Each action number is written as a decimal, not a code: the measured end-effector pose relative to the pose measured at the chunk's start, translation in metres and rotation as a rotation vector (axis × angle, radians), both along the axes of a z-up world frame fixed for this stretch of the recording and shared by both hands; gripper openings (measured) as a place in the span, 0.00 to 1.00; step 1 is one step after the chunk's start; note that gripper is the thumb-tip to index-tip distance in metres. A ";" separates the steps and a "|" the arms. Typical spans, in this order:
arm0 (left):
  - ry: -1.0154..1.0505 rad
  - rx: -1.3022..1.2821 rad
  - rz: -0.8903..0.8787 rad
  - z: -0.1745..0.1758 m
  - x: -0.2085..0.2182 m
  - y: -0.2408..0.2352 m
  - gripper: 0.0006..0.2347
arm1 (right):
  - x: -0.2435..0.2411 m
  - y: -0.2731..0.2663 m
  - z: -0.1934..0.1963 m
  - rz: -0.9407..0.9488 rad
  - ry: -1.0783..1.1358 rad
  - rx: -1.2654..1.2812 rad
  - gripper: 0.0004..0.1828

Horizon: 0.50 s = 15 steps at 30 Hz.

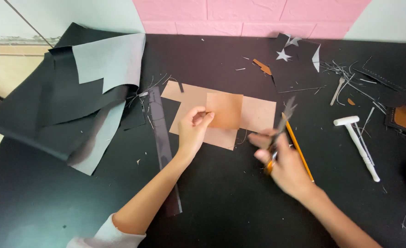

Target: Measuring, marking, and cutting leather pieces on a workbench using a ruler, pencil, and scissors.

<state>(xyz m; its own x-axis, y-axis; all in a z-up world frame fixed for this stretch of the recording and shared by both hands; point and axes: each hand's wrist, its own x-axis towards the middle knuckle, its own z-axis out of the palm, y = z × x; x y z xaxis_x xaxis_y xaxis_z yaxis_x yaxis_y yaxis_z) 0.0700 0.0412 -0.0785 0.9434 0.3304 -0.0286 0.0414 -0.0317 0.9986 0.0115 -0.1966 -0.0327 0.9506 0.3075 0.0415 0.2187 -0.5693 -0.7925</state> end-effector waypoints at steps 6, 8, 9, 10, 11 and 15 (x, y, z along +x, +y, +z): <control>0.000 -0.013 -0.012 -0.006 -0.004 0.001 0.13 | -0.001 -0.005 -0.001 -0.234 -0.069 -0.011 0.28; -0.005 -0.008 -0.009 -0.006 -0.001 -0.001 0.13 | -0.001 0.005 0.002 -0.187 -0.082 -0.044 0.32; -0.004 0.009 -0.005 -0.004 -0.002 -0.003 0.13 | -0.001 0.014 0.008 -0.036 -0.122 -0.072 0.29; 0.002 0.029 -0.001 -0.004 -0.004 -0.003 0.13 | -0.003 0.023 0.011 0.114 -0.156 -0.097 0.27; 0.005 0.028 -0.006 -0.004 -0.007 -0.005 0.13 | -0.002 0.016 0.005 0.110 -0.153 -0.098 0.27; -0.018 0.055 0.001 0.002 -0.005 -0.008 0.11 | 0.010 -0.003 0.029 0.139 -0.150 -0.428 0.28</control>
